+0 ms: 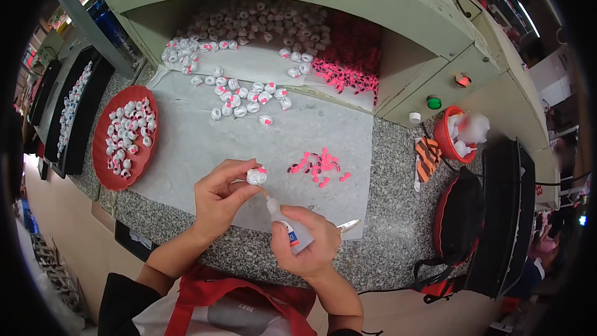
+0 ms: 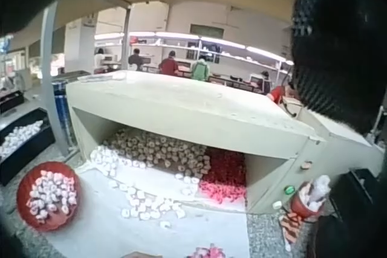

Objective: Attaching small pink bows to white plastic toy heads using glue.

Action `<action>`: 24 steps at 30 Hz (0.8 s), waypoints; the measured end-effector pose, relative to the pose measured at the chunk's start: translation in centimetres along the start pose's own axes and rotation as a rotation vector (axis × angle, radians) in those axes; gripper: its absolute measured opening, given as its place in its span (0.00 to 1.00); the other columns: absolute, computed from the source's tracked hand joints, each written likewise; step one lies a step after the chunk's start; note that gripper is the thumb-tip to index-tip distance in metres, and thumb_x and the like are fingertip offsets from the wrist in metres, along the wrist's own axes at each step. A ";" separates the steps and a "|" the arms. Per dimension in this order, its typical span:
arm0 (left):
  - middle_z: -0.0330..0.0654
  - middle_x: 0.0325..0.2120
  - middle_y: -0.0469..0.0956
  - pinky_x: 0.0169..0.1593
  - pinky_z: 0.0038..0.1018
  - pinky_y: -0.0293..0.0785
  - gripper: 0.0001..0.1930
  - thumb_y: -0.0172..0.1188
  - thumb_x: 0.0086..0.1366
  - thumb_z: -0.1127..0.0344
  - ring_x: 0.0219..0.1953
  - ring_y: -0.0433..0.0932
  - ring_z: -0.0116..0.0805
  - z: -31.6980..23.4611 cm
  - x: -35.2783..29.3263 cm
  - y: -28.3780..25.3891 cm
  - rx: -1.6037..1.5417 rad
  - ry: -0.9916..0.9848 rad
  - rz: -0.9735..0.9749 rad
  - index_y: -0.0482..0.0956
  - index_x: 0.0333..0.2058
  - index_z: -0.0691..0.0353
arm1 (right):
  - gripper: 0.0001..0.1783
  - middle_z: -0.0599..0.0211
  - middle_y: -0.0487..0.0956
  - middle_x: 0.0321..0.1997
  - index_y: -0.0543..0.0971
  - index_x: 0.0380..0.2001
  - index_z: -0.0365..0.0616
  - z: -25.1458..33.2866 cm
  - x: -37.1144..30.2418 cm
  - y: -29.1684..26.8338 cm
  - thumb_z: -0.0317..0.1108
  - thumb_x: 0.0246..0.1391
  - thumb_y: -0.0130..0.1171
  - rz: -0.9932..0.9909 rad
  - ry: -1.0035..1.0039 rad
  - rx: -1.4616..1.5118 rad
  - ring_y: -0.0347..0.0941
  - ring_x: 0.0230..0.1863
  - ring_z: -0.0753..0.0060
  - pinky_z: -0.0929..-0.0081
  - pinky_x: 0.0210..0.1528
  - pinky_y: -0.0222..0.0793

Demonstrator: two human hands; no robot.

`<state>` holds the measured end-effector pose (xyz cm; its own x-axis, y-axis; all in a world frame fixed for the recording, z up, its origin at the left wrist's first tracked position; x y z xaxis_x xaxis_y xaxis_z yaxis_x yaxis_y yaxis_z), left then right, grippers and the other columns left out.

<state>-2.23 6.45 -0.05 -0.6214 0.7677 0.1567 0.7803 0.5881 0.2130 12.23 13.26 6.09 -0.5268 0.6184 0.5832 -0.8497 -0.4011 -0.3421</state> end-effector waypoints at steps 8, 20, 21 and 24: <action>0.45 0.39 0.69 0.44 0.23 0.74 0.19 0.55 0.50 0.84 0.40 0.72 0.31 0.0 0.0 -0.1 -0.006 0.000 -0.019 0.72 0.43 0.66 | 0.11 0.60 0.76 0.26 0.73 0.29 0.36 0.0 0.1 0.3 0.28 0.38 0.56 0.014 0.041 0.016 0.73 0.25 0.72 0.79 0.27 0.68; 0.45 0.41 0.70 0.44 0.22 0.72 0.17 0.54 0.51 0.83 0.41 0.72 0.30 0.1 0.2 -0.5 0.032 -0.032 -0.017 0.72 0.42 0.66 | 0.10 0.61 0.76 0.23 0.73 0.28 0.37 -0.5 0.3 0.0 0.27 0.38 0.56 0.021 0.065 0.023 0.72 0.21 0.74 0.80 0.24 0.67; 0.45 0.41 0.70 0.44 0.22 0.72 0.17 0.54 0.51 0.83 0.41 0.72 0.30 0.1 0.2 -0.5 0.032 -0.033 -0.015 0.72 0.42 0.66 | 0.10 0.61 0.76 0.23 0.73 0.28 0.37 -0.3 0.3 0.0 0.27 0.38 0.55 0.017 0.049 0.023 0.72 0.21 0.75 0.81 0.23 0.67; 0.45 0.42 0.71 0.46 0.23 0.70 0.18 0.53 0.52 0.83 0.42 0.72 0.31 1.0 0.3 -0.3 -0.131 -0.143 0.017 0.70 0.44 0.68 | 0.10 0.61 0.76 0.23 0.73 0.28 0.37 -0.2 0.4 -0.2 0.28 0.37 0.55 0.005 0.030 0.024 0.71 0.21 0.75 0.81 0.24 0.67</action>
<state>-2.58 6.74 -1.01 -0.5843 0.8112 0.0252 0.7690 0.5434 0.3367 12.15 13.70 6.28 -0.5318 0.6360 0.5592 -0.8464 -0.4205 -0.3268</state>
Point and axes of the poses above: each hand's wrist, its own x-axis towards the middle knuckle, its own y-axis out of the palm, z = x × y, the point moved 9 cm from there along x, towards the middle knuckle
